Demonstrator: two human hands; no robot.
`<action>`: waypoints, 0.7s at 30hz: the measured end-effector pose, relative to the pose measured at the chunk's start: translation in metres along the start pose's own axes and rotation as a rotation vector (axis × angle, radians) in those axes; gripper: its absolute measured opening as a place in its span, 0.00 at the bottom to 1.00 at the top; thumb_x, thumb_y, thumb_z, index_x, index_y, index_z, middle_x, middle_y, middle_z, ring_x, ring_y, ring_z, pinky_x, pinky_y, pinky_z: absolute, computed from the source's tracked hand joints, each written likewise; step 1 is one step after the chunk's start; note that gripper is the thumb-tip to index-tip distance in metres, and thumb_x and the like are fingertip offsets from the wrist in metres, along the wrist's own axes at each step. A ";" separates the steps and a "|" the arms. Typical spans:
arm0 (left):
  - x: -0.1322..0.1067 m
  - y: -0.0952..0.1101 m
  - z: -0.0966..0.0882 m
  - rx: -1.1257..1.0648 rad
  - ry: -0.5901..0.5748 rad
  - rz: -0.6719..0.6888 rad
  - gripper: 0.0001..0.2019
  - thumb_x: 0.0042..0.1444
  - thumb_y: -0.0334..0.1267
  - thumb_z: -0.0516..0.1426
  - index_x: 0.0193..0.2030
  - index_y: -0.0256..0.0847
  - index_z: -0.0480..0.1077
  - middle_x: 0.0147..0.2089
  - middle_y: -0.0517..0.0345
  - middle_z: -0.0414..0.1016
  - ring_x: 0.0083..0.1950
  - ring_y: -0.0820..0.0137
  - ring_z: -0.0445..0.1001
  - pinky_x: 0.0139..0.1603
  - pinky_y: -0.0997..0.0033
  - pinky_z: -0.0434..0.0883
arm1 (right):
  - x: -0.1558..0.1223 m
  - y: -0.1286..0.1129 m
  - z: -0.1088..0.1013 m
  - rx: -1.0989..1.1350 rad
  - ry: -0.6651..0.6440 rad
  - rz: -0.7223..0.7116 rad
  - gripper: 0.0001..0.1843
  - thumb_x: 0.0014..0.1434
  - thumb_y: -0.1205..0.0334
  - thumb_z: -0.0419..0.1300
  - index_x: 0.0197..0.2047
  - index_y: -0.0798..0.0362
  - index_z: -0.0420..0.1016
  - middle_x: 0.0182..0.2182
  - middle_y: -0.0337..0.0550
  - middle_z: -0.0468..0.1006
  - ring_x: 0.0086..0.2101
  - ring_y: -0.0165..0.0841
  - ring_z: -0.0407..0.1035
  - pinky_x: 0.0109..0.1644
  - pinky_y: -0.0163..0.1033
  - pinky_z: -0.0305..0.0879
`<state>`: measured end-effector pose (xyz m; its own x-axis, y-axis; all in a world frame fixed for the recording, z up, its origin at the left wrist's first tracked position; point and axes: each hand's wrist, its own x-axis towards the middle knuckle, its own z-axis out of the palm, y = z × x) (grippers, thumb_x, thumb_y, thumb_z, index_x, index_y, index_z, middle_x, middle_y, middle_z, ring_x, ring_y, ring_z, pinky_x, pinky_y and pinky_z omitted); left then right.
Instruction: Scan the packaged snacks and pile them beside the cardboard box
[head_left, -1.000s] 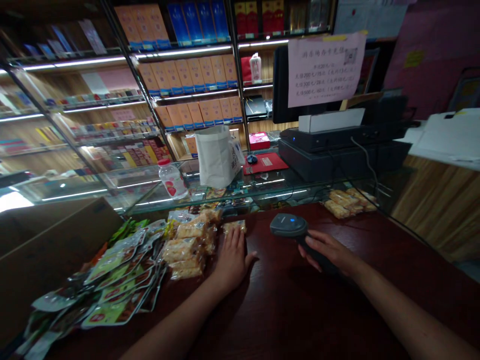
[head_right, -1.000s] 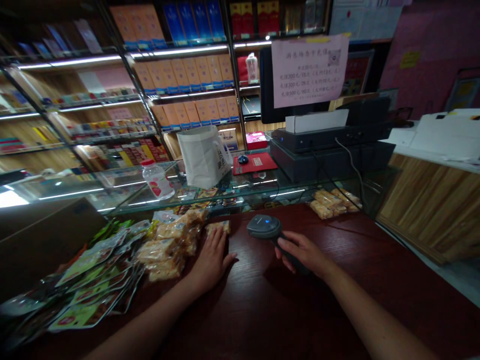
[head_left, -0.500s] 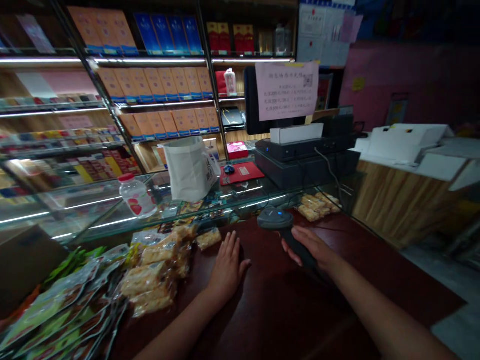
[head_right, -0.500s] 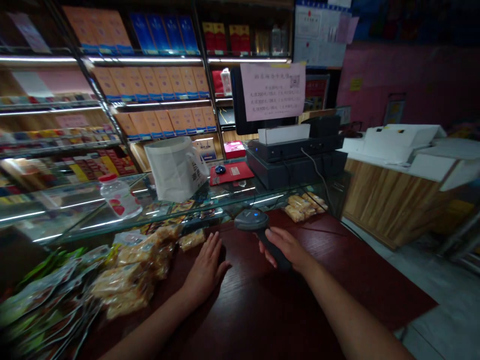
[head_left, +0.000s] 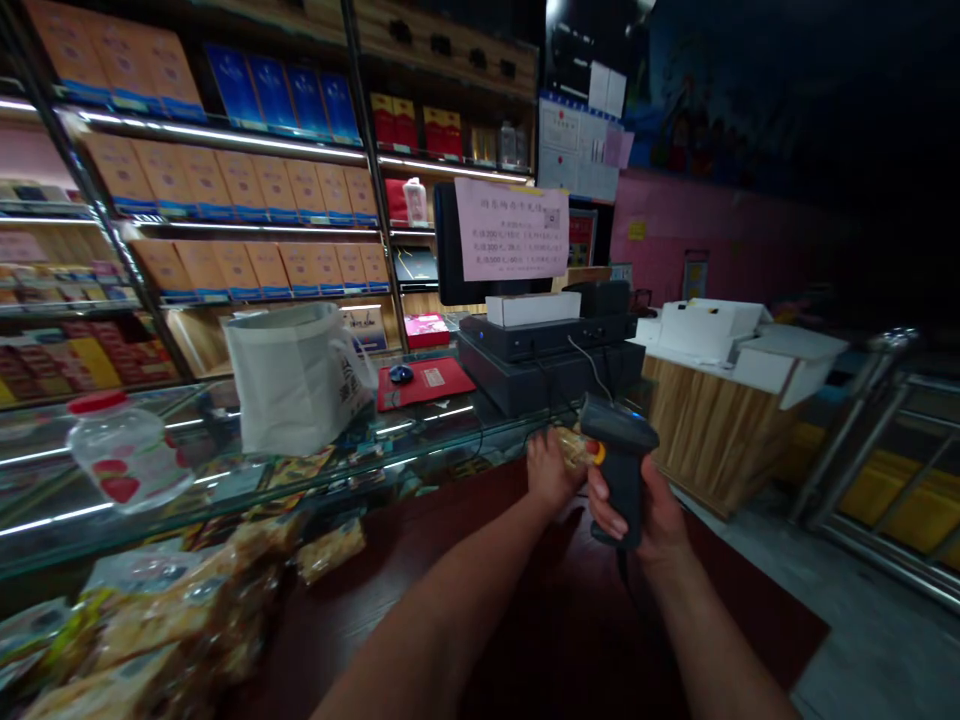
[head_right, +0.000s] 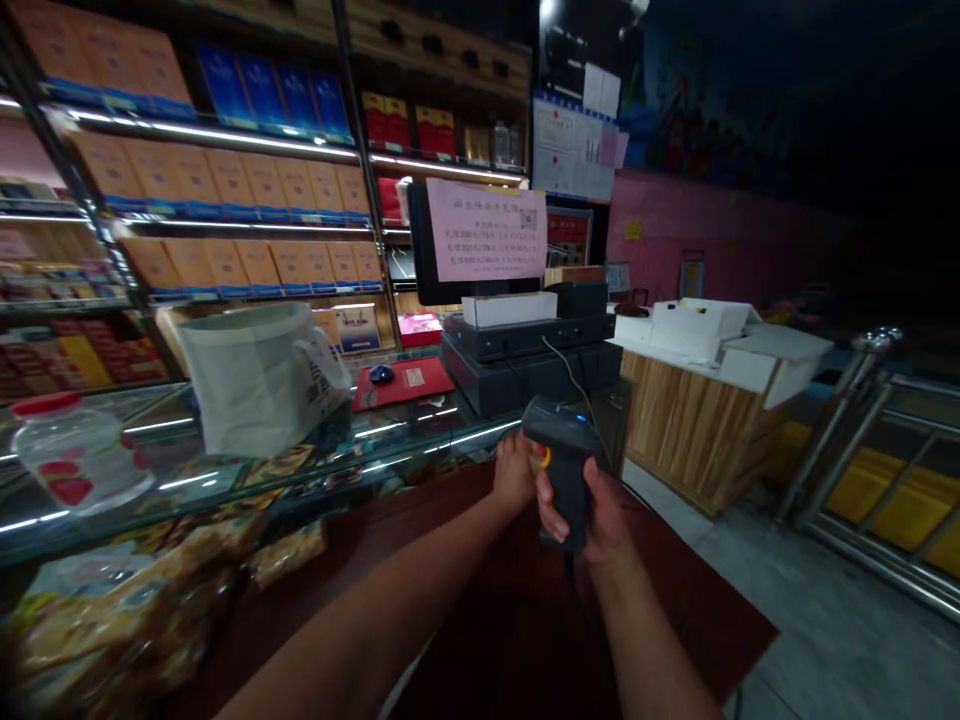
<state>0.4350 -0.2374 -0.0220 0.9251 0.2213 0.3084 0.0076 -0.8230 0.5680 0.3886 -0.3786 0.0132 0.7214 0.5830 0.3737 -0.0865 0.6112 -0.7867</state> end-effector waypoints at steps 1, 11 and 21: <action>0.007 0.006 0.002 0.017 -0.002 -0.035 0.37 0.53 0.42 0.60 0.67 0.34 0.55 0.67 0.32 0.59 0.70 0.48 0.55 0.68 0.48 0.53 | 0.001 0.001 -0.002 0.007 0.003 -0.006 0.30 0.58 0.30 0.51 0.47 0.48 0.67 0.25 0.34 0.65 0.13 0.22 0.46 0.13 0.30 0.48; -0.031 -0.008 -0.033 0.073 0.076 -0.034 0.39 0.49 0.47 0.61 0.66 0.36 0.56 0.56 0.39 0.63 0.60 0.50 0.63 0.61 0.52 0.61 | 0.010 0.005 -0.007 0.084 -0.018 0.087 0.27 0.59 0.33 0.54 0.43 0.49 0.70 0.26 0.36 0.69 0.14 0.22 0.51 0.15 0.29 0.50; -0.224 -0.131 -0.154 0.107 0.008 -0.156 0.42 0.42 0.48 0.66 0.65 0.40 0.61 0.51 0.49 0.62 0.54 0.54 0.69 0.58 0.51 0.69 | -0.002 0.033 0.023 0.027 -0.151 0.256 0.24 0.62 0.41 0.58 0.48 0.54 0.72 0.29 0.40 0.75 0.15 0.23 0.62 0.17 0.29 0.58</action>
<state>0.1680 -0.0989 -0.0482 0.9064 0.3548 0.2291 0.1917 -0.8289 0.5255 0.3685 -0.3474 -0.0022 0.5632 0.7921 0.2354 -0.2725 0.4470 -0.8520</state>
